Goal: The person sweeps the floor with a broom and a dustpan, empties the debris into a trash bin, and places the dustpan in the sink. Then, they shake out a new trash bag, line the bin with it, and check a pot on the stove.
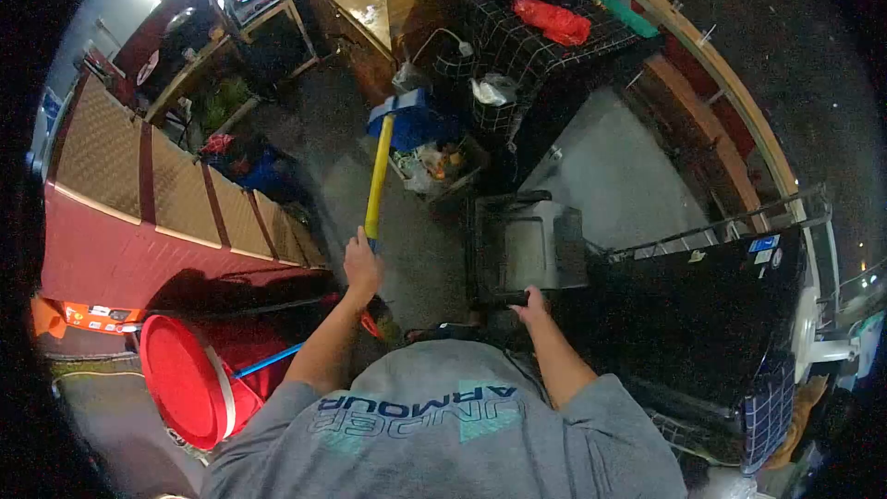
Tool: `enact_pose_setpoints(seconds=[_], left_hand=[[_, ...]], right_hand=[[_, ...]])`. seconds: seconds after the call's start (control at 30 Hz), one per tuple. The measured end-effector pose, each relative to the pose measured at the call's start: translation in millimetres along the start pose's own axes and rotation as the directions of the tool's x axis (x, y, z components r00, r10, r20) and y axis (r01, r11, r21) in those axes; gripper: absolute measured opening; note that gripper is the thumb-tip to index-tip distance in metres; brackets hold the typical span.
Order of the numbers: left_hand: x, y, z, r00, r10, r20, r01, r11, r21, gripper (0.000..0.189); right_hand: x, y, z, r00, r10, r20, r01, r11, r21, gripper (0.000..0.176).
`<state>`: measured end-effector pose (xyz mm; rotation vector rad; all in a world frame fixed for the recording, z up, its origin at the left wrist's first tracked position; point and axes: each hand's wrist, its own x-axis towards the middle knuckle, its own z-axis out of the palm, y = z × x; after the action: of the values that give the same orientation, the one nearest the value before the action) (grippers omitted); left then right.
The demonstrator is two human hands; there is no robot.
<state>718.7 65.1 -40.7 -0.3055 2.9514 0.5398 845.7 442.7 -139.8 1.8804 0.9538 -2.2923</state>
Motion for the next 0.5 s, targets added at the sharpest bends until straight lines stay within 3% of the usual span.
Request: enact_pose_setpoints(seconds=[0.03,0.1,0.13,0.17,0.2,0.23,0.3,0.37,0.5], left_hand=[[3,2,5,0.997,0.052,-0.056,-0.05,0.998,0.029,0.067],[5,0,9,0.994,0.074,-0.083,-0.07,0.997,0.041,0.066],[3,-1,9,0.989,0.105,-0.103,-0.099,0.993,0.066,0.066],[-1,2,5,0.99,0.092,-0.104,-0.084,0.994,0.074,0.066],[-4,7,-6,0.985,0.121,-0.12,-0.11,0.989,0.096,0.066],[-7,11,-14,0.978,0.158,-0.135,-0.142,0.983,0.118,0.067],[-5,12,-21,0.976,0.171,-0.138,-0.151,0.978,0.143,0.067],[0,15,-26,0.972,0.192,-0.139,-0.17,0.973,0.155,0.068],[-6,23,-29,0.978,0.139,-0.157,-0.112,0.979,0.17,0.07]], right_hand=[[18,-6,-8,1.0,-0.008,0.005,0.009,1.0,-0.01,0.051],[69,-5,-26,0.992,0.122,0.04,-0.125,0.99,0.071,0.051],[90,-2,-42,0.962,-0.015,0.273,0.112,0.933,-0.343,0.05],[111,1,-57,0.861,-0.151,0.486,0.446,0.682,-0.579,0.049],[96,-12,-41,0.968,-0.076,0.239,0.163,0.915,-0.37,0.049],[80,-24,-27,0.995,0.095,0.014,-0.094,0.995,-0.042,0.049],[36,-40,-13,0.99,0.099,0.104,-0.094,0.994,-0.05,0.05],[20,-50,-9,0.998,0.023,-0.05,-0.025,0.998,-0.051,0.049],[64,-56,-27,0.997,0.054,0.061,-0.049,0.996,-0.079,0.048]])
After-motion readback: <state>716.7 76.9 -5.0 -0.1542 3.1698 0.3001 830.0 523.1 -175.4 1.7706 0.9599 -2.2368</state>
